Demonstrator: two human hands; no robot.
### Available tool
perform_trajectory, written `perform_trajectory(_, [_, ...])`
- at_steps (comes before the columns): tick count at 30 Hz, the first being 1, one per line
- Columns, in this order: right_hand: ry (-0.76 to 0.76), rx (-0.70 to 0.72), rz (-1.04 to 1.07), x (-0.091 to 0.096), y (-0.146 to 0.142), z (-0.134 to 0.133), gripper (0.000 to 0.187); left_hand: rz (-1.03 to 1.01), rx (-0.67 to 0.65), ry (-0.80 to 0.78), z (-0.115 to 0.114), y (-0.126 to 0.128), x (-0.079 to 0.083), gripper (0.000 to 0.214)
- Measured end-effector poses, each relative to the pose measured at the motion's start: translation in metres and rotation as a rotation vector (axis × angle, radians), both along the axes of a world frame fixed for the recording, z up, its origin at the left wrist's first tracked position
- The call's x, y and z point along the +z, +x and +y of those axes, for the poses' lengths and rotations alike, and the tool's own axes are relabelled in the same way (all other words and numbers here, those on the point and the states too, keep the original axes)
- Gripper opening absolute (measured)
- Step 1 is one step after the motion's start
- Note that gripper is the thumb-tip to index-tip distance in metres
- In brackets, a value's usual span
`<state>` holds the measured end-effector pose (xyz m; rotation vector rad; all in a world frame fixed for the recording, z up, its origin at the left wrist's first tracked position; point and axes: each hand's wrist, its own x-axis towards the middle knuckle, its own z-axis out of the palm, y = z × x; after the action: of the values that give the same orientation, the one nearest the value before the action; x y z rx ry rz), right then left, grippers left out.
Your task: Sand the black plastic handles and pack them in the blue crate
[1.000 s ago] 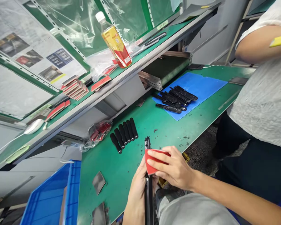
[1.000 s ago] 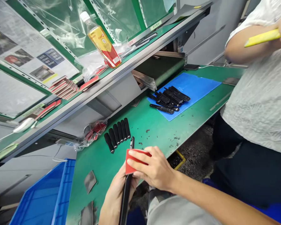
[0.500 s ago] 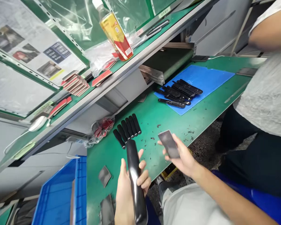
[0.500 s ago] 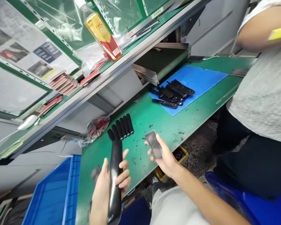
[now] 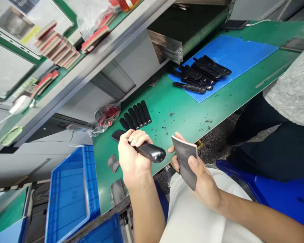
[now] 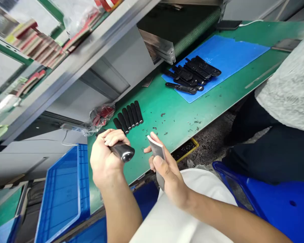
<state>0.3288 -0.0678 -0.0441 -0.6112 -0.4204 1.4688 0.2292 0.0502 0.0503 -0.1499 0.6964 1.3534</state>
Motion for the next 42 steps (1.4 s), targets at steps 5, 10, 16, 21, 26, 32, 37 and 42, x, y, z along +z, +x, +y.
perform_trajectory(5, [0.132, -0.184, -0.29, 0.001, -0.005, -0.01, 0.043, 0.02, -0.011, 0.007, -0.003, 0.008, 0.004, 0.032])
perform_trajectory(10, [0.379, -0.398, -0.703, 0.01, -0.008, -0.016, 0.045, 0.009, -0.052, 0.029, -0.008, 0.01, 0.005, 0.033])
perform_trajectory(16, [0.049, -0.152, -0.116, 0.032, 0.006, -0.008, 0.063, -0.06, -0.062, 0.048, -0.01, 0.006, 0.004, 0.033])
perform_trajectory(21, [-0.027, 0.04, 0.126, 0.048, 0.022, -0.001, 0.033, -0.052, -0.114, 0.089, -0.012, 0.004, 0.004, 0.033])
perform_trajectory(26, [-0.155, 0.112, -0.065, 0.007, 0.019, 0.015, 0.037, 0.046, -0.142, 0.182, -0.01, -0.007, -0.002, 0.037])
perform_trajectory(32, [-0.248, 0.103, -0.083, -0.005, 0.022, 0.025, 0.045, 0.039, -0.196, 0.258, -0.004, -0.023, -0.008, 0.039])
perform_trajectory(37, [-0.159, 0.277, -0.092, -0.001, 0.018, 0.034, 0.046, -0.036, -0.135, 0.192, -0.01, -0.021, 0.006, 0.035])
perform_trajectory(42, [-0.181, 0.218, -0.062, 0.006, 0.013, 0.034, 0.052, -0.069, -0.109, 0.21, -0.011, -0.027, 0.009, 0.032])
